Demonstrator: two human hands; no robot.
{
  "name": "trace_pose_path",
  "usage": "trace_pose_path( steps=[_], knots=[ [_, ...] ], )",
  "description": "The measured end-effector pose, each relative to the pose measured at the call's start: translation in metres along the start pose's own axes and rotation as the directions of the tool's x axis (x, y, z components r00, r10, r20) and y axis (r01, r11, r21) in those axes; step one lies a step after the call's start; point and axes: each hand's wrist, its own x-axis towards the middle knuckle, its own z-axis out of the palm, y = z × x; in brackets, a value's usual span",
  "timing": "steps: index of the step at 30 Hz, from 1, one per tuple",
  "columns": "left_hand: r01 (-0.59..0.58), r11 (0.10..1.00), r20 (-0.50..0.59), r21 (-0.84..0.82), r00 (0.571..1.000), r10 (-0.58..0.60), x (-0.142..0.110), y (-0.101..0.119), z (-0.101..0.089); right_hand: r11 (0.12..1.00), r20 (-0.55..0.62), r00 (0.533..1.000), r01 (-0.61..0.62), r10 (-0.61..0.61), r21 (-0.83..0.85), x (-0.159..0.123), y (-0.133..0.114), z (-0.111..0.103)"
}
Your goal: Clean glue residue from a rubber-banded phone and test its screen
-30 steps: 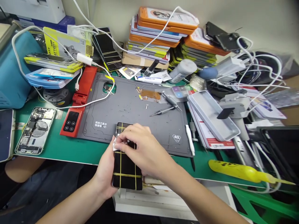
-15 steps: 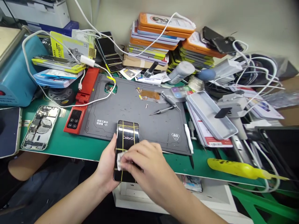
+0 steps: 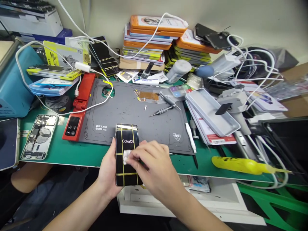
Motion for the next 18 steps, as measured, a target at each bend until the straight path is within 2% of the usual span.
trace_pose_path(
  steps=[3,5,8,10,12,16,18],
  knots=[
    [0.092,0.995,0.075,0.047,0.993,-0.095,-0.002,-0.001,0.000,0.998,0.037,0.998,0.038,-0.040,0.052,-0.010,-0.002,-0.003],
    [0.088,0.995,0.108,0.046,0.990,-0.092,-0.004,-0.003,0.001,0.999,-0.009,0.999,0.031,-0.030,0.019,-0.009,0.000,-0.004],
    [0.013,1.000,0.058,0.027,0.998,-0.015,-0.005,-0.004,0.001,0.997,-0.111,0.993,-0.041,0.034,-0.062,0.006,0.009,-0.005],
    [-0.009,1.000,0.004,0.025,1.000,0.009,-0.004,-0.004,0.002,0.995,-0.133,0.989,-0.079,0.070,-0.064,0.014,0.015,-0.006],
    [-0.005,1.000,0.003,0.019,1.000,0.005,-0.004,-0.002,0.002,0.996,-0.092,0.992,-0.084,0.082,-0.019,0.012,0.017,-0.009],
    [-0.011,0.999,0.032,0.048,0.999,0.010,-0.004,-0.001,0.004,0.993,0.073,0.994,-0.083,0.077,0.087,-0.019,0.008,-0.017],
    [-0.037,0.995,0.018,0.088,0.999,0.035,-0.004,-0.001,0.006,0.990,0.110,0.990,-0.096,0.084,0.101,-0.029,0.005,-0.018]
  ],
)
